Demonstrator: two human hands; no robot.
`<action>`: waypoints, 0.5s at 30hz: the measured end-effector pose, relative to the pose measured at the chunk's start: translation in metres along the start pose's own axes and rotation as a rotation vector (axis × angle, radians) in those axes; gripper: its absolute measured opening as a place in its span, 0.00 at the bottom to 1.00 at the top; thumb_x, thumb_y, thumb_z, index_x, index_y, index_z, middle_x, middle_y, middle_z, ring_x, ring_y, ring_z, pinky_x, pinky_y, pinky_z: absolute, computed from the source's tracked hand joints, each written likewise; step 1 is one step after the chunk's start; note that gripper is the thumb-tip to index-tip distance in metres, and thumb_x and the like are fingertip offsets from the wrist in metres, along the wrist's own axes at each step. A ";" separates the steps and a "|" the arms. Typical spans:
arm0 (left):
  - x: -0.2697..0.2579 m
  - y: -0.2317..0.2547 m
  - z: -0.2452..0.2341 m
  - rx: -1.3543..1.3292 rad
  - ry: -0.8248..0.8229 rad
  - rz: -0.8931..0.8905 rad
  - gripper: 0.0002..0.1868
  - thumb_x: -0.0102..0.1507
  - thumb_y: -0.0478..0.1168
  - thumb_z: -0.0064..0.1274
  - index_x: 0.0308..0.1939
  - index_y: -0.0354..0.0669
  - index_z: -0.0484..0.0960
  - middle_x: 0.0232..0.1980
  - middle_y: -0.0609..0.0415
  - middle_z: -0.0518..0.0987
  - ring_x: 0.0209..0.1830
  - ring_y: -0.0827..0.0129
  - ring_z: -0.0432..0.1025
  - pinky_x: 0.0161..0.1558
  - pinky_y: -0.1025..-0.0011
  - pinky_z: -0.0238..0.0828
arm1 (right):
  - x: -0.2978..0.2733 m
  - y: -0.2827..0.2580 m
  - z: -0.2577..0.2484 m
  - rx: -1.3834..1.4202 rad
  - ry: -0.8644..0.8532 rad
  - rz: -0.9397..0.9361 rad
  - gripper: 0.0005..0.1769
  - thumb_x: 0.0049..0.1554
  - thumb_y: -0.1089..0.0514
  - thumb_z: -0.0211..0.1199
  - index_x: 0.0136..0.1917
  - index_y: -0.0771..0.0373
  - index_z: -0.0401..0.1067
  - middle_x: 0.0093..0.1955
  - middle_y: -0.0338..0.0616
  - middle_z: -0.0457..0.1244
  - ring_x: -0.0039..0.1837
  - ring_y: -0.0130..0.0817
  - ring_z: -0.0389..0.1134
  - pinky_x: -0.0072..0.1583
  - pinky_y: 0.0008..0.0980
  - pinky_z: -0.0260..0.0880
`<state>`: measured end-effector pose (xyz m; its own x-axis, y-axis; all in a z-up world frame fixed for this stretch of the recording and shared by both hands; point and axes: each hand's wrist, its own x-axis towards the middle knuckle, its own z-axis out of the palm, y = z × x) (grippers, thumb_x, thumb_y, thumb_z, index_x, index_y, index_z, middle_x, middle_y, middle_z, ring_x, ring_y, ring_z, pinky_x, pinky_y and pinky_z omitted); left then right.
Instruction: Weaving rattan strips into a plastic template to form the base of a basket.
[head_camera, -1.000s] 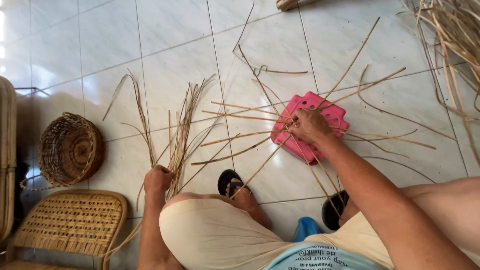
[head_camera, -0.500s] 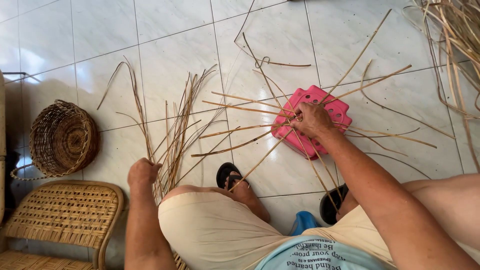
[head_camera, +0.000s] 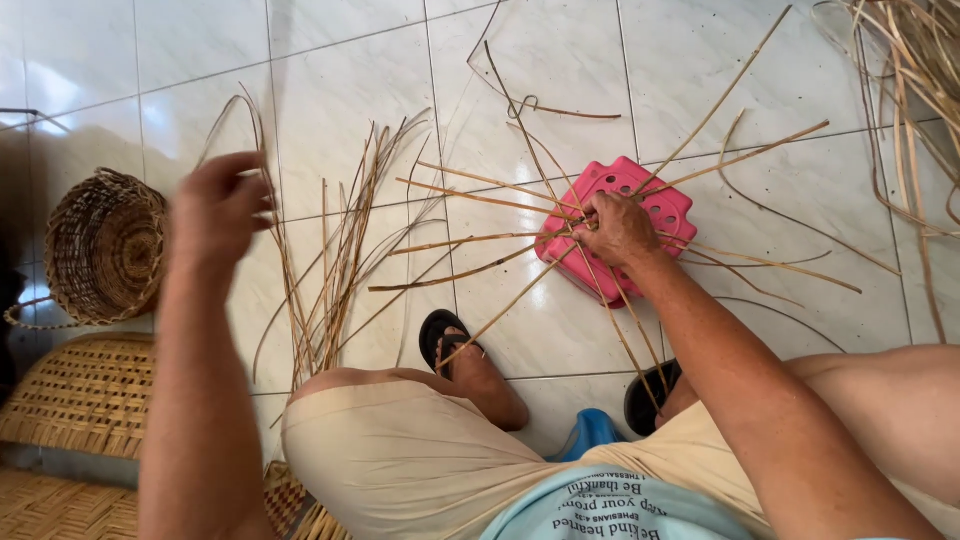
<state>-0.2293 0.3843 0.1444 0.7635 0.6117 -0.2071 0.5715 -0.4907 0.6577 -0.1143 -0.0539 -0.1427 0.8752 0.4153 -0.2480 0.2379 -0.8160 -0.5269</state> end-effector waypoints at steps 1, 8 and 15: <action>0.018 -0.016 0.032 0.003 -0.117 0.140 0.19 0.70 0.32 0.49 0.66 0.39 0.78 0.51 0.42 0.82 0.42 0.61 0.77 0.44 0.65 0.81 | 0.000 0.005 0.004 0.044 0.077 -0.071 0.22 0.48 0.44 0.78 0.49 0.53 0.74 0.43 0.40 0.68 0.52 0.44 0.69 0.54 0.47 0.70; -0.016 0.014 0.273 0.583 -0.557 0.594 0.15 0.59 0.45 0.60 0.50 0.60 0.85 0.45 0.54 0.85 0.50 0.54 0.82 0.52 0.56 0.81 | -0.006 0.004 -0.001 0.068 0.131 -0.128 0.22 0.46 0.48 0.77 0.52 0.53 0.77 0.42 0.40 0.66 0.53 0.49 0.72 0.58 0.49 0.72; -0.027 0.006 0.366 0.558 -0.591 0.626 0.13 0.64 0.46 0.56 0.53 0.61 0.84 0.48 0.53 0.83 0.53 0.54 0.81 0.55 0.56 0.81 | 0.010 0.029 0.012 0.088 0.101 -0.130 0.10 0.52 0.52 0.68 0.50 0.46 0.75 0.42 0.38 0.66 0.55 0.47 0.73 0.60 0.48 0.73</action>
<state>-0.1366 0.1375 -0.1107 0.9127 -0.1828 -0.3655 -0.0375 -0.9280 0.3706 -0.1035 -0.0686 -0.1704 0.8782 0.4693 -0.0926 0.3182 -0.7176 -0.6196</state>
